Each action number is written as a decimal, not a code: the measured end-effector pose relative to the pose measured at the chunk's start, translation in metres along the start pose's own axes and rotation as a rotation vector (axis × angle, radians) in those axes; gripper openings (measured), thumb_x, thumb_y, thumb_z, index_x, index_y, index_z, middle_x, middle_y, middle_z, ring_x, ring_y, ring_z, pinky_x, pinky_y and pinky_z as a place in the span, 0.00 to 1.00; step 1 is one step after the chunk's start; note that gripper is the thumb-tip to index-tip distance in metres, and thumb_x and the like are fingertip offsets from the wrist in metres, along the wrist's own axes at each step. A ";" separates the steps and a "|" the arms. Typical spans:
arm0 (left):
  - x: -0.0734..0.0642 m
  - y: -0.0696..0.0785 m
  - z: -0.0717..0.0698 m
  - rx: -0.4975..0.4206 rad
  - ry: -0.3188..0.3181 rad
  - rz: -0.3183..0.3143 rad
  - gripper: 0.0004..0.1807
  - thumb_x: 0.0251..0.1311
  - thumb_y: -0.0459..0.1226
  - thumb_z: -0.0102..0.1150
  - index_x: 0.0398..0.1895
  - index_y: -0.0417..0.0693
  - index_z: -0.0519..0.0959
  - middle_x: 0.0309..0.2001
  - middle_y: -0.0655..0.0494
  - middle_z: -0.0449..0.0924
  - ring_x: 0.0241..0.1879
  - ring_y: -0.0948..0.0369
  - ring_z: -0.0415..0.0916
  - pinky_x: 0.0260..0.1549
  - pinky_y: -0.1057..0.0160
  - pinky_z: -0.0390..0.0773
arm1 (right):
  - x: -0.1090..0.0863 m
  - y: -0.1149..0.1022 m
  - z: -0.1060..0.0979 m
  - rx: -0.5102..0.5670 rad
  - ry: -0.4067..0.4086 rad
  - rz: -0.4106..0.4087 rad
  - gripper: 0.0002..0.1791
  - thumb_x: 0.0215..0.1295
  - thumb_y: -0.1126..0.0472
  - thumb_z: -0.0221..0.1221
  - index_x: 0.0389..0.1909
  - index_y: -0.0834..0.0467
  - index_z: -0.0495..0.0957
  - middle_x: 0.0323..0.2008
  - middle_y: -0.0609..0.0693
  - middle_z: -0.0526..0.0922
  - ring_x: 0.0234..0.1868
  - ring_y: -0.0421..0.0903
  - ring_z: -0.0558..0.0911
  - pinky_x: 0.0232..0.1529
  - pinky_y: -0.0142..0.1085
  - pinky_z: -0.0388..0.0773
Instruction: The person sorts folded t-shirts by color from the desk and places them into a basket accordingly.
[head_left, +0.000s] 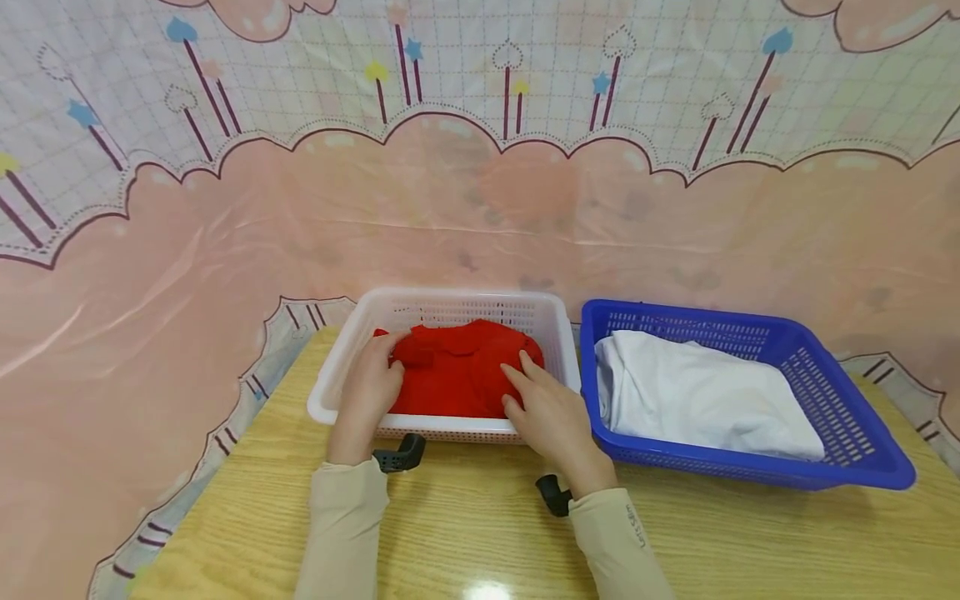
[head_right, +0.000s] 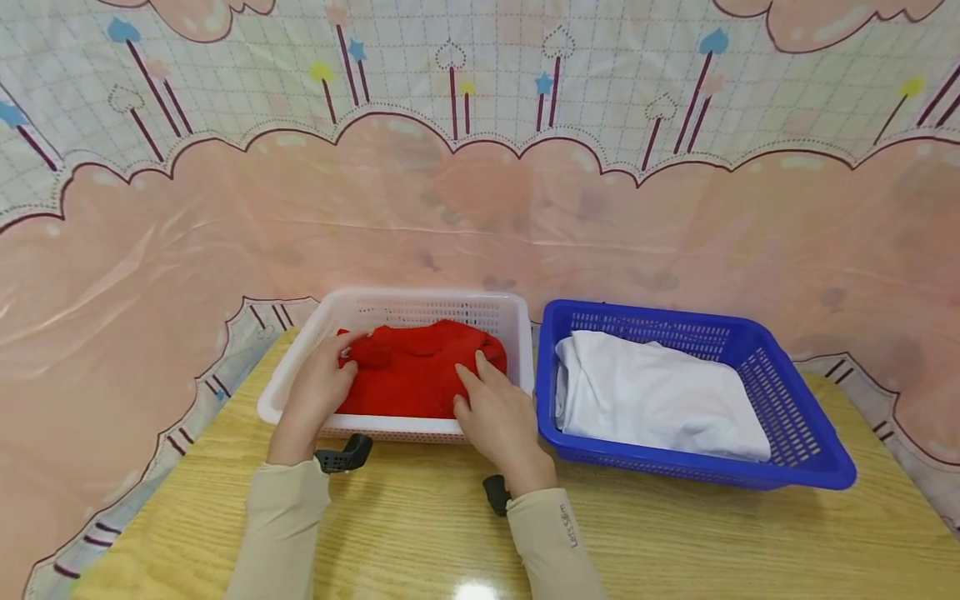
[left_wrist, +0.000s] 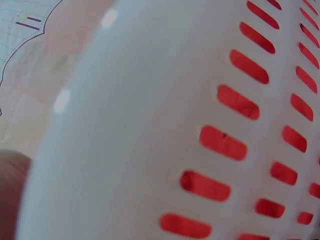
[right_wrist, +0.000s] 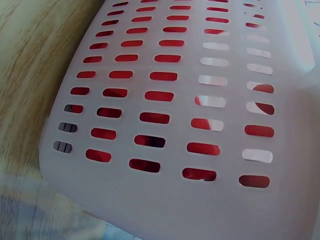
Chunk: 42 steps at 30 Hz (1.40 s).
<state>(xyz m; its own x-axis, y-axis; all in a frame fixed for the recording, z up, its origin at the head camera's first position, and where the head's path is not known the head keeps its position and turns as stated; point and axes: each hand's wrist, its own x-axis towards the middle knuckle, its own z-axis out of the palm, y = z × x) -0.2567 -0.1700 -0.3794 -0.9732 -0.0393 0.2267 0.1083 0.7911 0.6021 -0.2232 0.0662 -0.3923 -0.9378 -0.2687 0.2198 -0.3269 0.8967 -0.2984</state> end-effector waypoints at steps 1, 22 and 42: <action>0.000 0.000 0.000 0.002 -0.003 0.004 0.23 0.56 0.28 0.45 0.58 0.47 0.69 0.54 0.47 0.69 0.52 0.50 0.65 0.52 0.50 0.64 | 0.000 0.000 0.000 -0.001 -0.001 -0.003 0.25 0.61 0.50 0.50 0.61 0.47 0.66 0.64 0.50 0.59 0.62 0.45 0.62 0.51 0.44 0.69; -0.001 0.008 0.003 0.065 -0.285 -0.109 0.22 0.62 0.46 0.44 0.58 0.50 0.69 0.57 0.48 0.68 0.55 0.49 0.64 0.55 0.48 0.60 | 0.001 0.001 0.000 -0.011 0.001 0.003 0.17 0.63 0.52 0.48 0.47 0.52 0.79 0.49 0.46 0.78 0.60 0.44 0.65 0.56 0.44 0.63; 0.005 0.013 0.009 -0.102 0.081 0.144 0.13 0.63 0.43 0.45 0.47 0.58 0.77 0.35 0.63 0.79 0.15 0.60 0.62 0.15 0.64 0.64 | 0.005 0.000 -0.001 0.019 -0.031 0.003 0.18 0.62 0.52 0.49 0.53 0.46 0.75 0.56 0.42 0.71 0.62 0.44 0.62 0.55 0.45 0.65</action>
<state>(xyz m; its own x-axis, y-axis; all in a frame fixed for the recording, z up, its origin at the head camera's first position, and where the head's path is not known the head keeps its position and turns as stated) -0.2624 -0.1549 -0.3775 -0.9271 0.0178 0.3744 0.2693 0.7263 0.6325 -0.2274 0.0650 -0.3904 -0.9418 -0.2773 0.1902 -0.3262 0.8908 -0.3165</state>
